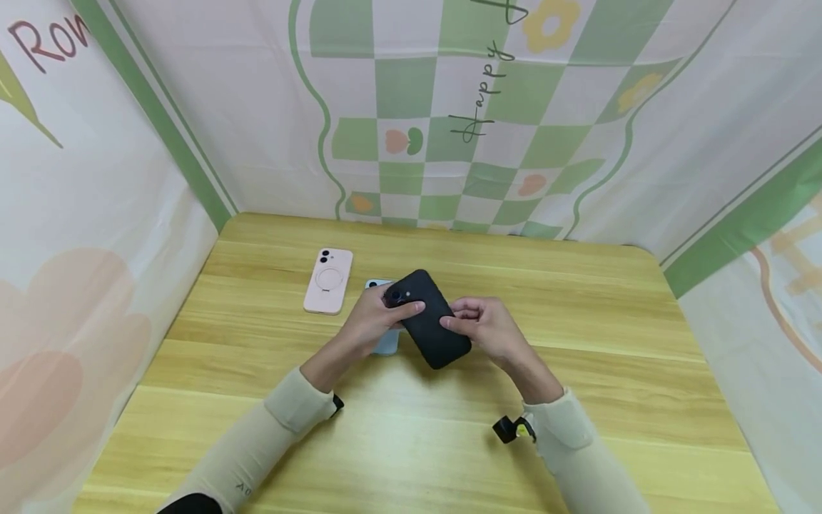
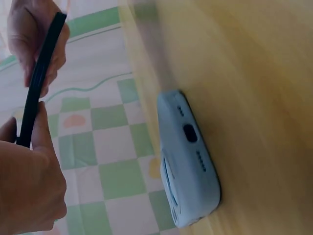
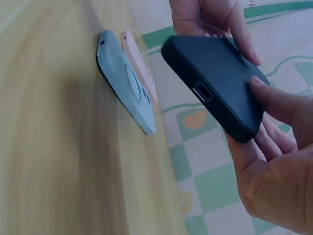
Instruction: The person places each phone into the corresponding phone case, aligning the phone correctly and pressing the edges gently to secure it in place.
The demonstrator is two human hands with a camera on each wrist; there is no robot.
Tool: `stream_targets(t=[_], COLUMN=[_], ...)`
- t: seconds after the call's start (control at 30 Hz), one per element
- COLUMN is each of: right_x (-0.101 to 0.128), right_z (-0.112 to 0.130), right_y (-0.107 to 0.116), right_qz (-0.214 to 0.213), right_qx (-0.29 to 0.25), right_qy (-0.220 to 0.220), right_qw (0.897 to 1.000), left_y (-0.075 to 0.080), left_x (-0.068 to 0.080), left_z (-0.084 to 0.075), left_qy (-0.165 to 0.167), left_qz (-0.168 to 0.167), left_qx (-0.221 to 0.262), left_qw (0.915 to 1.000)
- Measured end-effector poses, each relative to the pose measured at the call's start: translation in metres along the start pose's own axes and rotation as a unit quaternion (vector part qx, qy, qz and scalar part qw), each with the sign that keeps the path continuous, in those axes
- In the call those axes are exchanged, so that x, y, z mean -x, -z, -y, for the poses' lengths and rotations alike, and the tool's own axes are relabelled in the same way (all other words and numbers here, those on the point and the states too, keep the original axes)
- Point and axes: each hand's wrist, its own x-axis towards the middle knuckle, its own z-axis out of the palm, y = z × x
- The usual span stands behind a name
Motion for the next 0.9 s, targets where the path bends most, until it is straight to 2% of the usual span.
stream_targets(t=[0.07,0.17,0.3,0.43,0.67,0.9], right_x=[-0.001,-0.003,-0.004,-0.004,-0.001,-0.001], right_z=[-0.001,-0.002,-0.006,-0.012,-0.03,-0.048], right_y=[-0.002,-0.004,-0.003,0.004,0.018,0.023], right_qz=[-0.012,-0.03,-0.047,-0.05,-0.025,-0.025], right_qx=[-0.065,-0.149,-0.195,-0.188,-0.104,-0.109], right_qy=[-0.013,-0.026,-0.042,-0.072,-0.113,-0.123], right_qw=[0.998,0.988,0.979,0.978,0.988,0.986], left_y=[-0.002,-0.007,-0.012,-0.016,-0.022,-0.03], left_x=[-0.001,-0.005,-0.012,-0.021,-0.04,-0.054], left_z=[0.001,0.003,0.003,0.004,0.013,0.025], left_qy=[0.005,0.012,0.022,0.047,0.101,0.115], left_qz=[0.001,-0.002,-0.009,0.001,0.027,0.039], left_qx=[0.02,0.025,0.005,-0.02,-0.059,-0.111], left_qw=[0.9998,0.9996,0.9997,0.9987,0.9927,0.9864])
